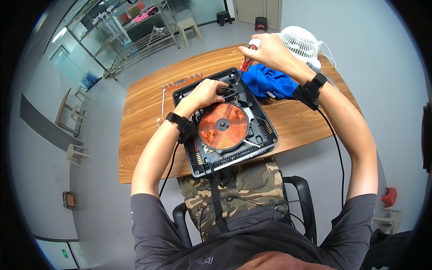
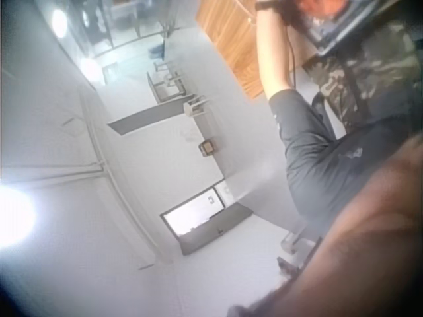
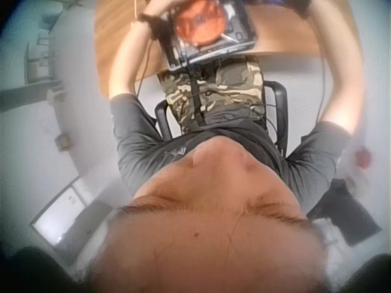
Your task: The person assembles a small electronic device on a wooden table. They place a fan onto a copper-colored circular component, wipe it with a blue cloth, and use a screwdriver to secure screws. The person also handles wires and adjusts internal parts of the device.
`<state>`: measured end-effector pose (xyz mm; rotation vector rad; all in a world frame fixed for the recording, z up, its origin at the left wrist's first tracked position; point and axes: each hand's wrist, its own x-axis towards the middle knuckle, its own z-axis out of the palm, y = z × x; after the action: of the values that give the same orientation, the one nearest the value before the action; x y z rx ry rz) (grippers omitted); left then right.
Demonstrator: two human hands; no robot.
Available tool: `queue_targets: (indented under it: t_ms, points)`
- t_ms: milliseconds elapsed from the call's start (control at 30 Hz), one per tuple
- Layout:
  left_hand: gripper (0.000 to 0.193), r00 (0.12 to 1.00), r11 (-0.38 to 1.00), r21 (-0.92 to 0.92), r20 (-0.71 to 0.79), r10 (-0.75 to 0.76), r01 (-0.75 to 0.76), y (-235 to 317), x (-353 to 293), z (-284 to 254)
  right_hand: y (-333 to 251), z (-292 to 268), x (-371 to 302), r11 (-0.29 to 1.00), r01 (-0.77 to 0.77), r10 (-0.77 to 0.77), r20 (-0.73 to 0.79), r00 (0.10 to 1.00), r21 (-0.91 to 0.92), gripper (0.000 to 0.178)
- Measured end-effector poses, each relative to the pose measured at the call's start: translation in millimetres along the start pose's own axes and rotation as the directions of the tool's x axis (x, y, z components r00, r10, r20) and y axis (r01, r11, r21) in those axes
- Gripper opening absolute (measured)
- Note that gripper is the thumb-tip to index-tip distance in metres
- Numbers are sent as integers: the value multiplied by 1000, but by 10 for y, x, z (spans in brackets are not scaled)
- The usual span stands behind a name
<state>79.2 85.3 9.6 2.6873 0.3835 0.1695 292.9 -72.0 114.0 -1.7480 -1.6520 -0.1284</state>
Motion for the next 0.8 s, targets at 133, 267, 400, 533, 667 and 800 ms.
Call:
queue_targets:
  t_ms: [133, 267, 400, 533, 667, 800]
  points:
    - [39, 998, 997, 74, -44, 33, -30, -100, 41, 118, -26, 50, 17, 999, 0, -2, 20, 1000, 54, 53]
    - [38, 996, 998, 48, -83, 41, -37, -146, 48, 185, -38, 76, 1, 999, 11, -13, 36, 999, 48, 54]
    - [38, 998, 995, 89, 42, -37, 33, -75, 99, 90, -10, 129, 0, 1000, 21, -21, 41, 999, -5, 54]
    - [41, 997, 995, 97, 74, 6, -13, -187, 148, 56, -3, 144, 12, 1000, 9, -7, 49, 999, -25, 51]
    - [45, 994, 997, 80, 106, -11, 3, -178, 226, 20, 111, 126, 10, 993, 75, -73, 24, 997, -93, 50]
    - [46, 991, 998, 59, 132, -26, 18, -128, 202, -21, -5, 70, -12, 997, 40, -32, 118, 993, -68, 45]
